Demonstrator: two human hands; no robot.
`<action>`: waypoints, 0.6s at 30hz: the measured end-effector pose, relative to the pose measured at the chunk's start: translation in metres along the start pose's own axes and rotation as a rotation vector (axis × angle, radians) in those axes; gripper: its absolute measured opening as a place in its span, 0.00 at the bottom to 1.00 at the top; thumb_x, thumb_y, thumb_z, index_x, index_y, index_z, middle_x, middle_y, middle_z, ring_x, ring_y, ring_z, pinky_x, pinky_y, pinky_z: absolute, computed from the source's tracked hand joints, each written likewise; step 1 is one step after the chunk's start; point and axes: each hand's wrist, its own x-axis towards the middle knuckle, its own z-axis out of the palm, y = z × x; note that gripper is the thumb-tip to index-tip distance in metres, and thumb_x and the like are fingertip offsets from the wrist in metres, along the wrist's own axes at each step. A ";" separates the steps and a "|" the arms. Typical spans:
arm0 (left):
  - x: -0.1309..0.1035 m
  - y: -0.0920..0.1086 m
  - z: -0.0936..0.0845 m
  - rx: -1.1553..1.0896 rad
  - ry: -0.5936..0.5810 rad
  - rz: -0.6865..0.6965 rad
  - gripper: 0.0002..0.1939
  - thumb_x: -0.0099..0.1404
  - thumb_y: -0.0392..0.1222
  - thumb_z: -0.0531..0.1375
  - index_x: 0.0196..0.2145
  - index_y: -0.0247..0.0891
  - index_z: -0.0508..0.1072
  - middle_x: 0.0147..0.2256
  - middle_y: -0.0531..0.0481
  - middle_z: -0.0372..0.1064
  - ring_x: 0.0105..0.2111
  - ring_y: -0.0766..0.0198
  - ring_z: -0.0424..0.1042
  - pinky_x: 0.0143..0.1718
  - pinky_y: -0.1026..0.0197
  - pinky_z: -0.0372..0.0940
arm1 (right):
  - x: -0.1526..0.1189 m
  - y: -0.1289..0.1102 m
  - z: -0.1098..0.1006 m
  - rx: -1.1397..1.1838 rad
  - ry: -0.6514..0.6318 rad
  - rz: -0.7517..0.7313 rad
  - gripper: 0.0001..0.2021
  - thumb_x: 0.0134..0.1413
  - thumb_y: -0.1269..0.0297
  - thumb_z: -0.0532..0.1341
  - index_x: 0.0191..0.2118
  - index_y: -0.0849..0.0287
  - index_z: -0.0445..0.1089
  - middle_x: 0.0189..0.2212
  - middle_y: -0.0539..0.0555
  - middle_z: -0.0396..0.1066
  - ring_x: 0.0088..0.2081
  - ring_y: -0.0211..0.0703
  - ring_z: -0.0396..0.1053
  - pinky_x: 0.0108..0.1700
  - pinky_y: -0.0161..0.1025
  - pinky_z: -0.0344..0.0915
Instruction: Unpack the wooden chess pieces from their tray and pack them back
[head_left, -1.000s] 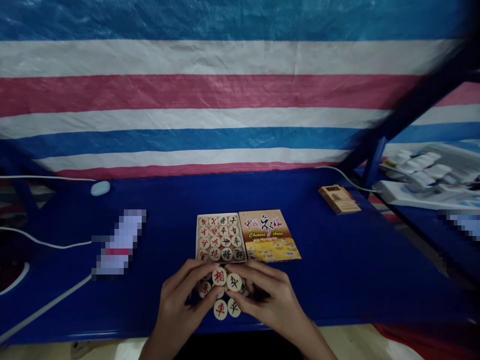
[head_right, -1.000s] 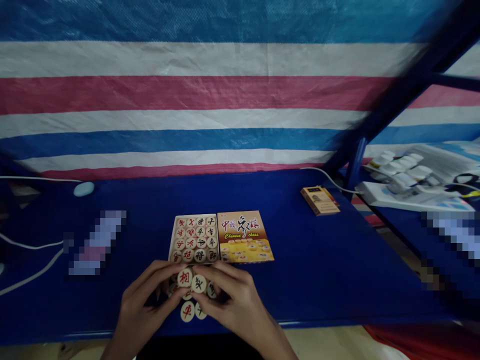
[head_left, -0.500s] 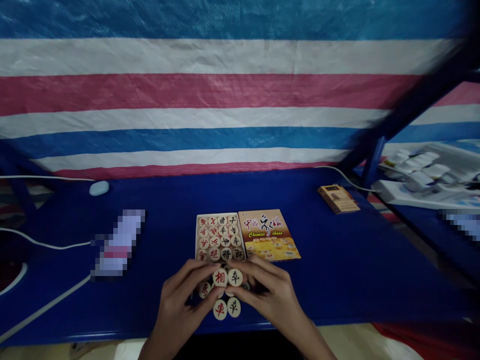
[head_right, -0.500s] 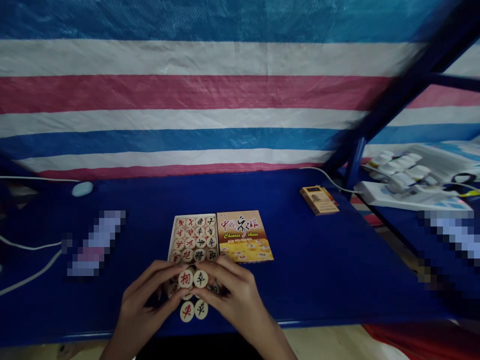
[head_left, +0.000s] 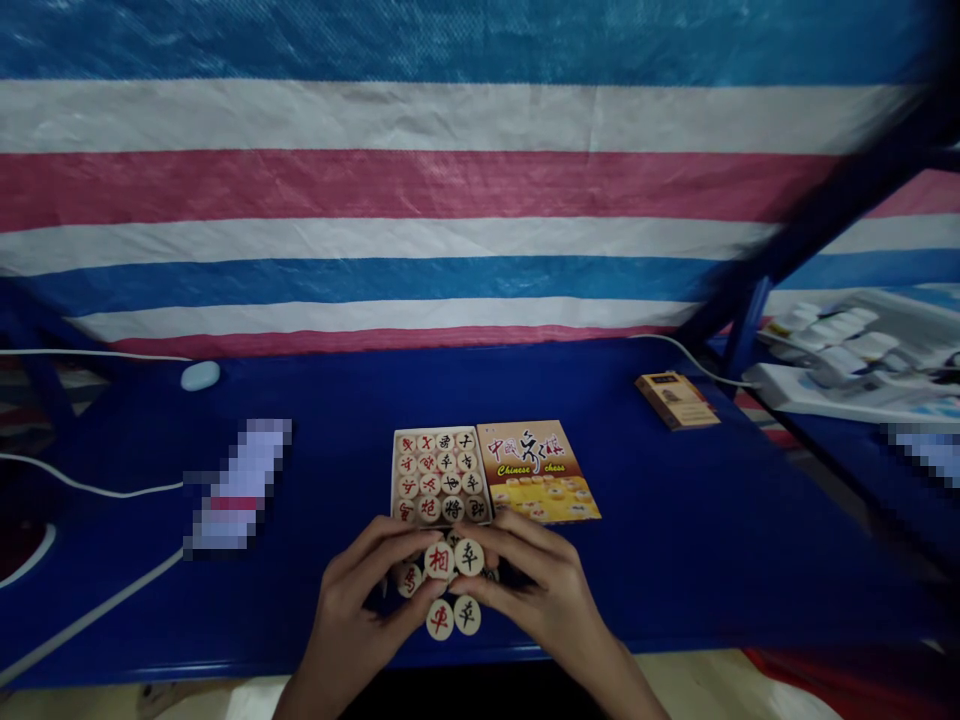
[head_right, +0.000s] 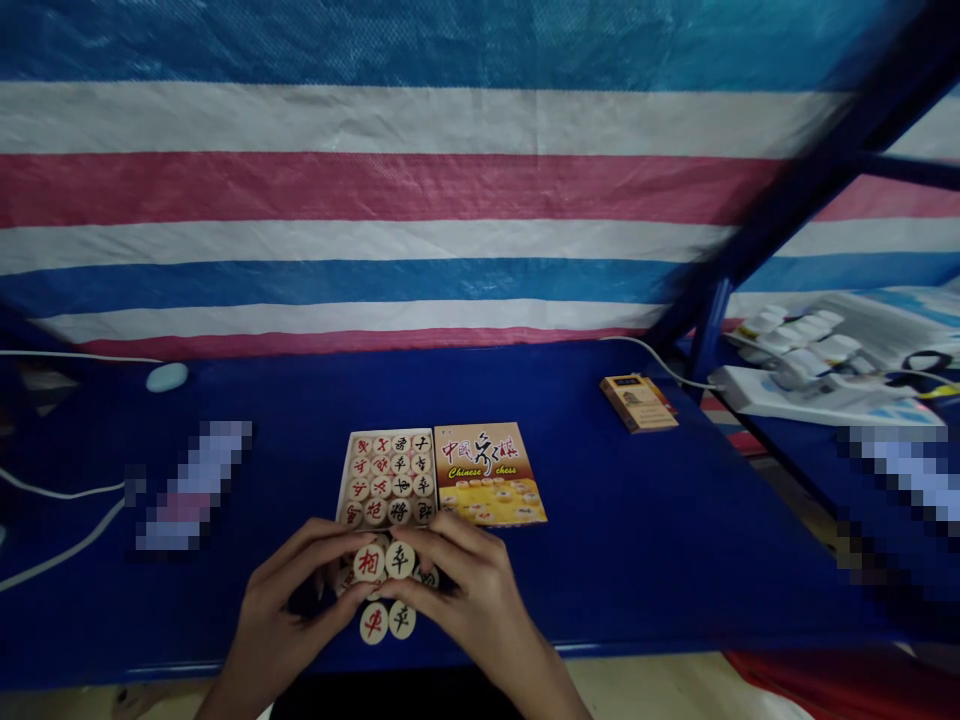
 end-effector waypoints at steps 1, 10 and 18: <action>0.000 -0.001 0.000 0.007 0.000 0.000 0.17 0.66 0.37 0.66 0.52 0.49 0.75 0.43 0.51 0.73 0.37 0.67 0.75 0.33 0.65 0.73 | 0.001 0.000 -0.001 -0.022 0.008 -0.013 0.21 0.57 0.61 0.71 0.56 0.51 0.73 0.31 0.48 0.70 0.32 0.37 0.69 0.35 0.37 0.68; 0.004 -0.018 0.003 0.422 0.285 -0.107 0.15 0.68 0.43 0.64 0.52 0.46 0.75 0.50 0.46 0.71 0.52 0.52 0.69 0.51 0.46 0.69 | 0.002 0.002 0.000 -0.497 0.234 0.084 0.15 0.60 0.61 0.68 0.53 0.52 0.75 0.39 0.55 0.72 0.41 0.46 0.69 0.43 0.44 0.68; 0.006 -0.018 0.006 0.451 0.244 -0.069 0.14 0.69 0.40 0.62 0.52 0.46 0.74 0.55 0.47 0.69 0.59 0.50 0.64 0.56 0.41 0.66 | 0.004 0.001 0.002 -0.517 0.214 0.094 0.14 0.61 0.60 0.66 0.52 0.53 0.75 0.41 0.55 0.72 0.43 0.47 0.68 0.45 0.45 0.68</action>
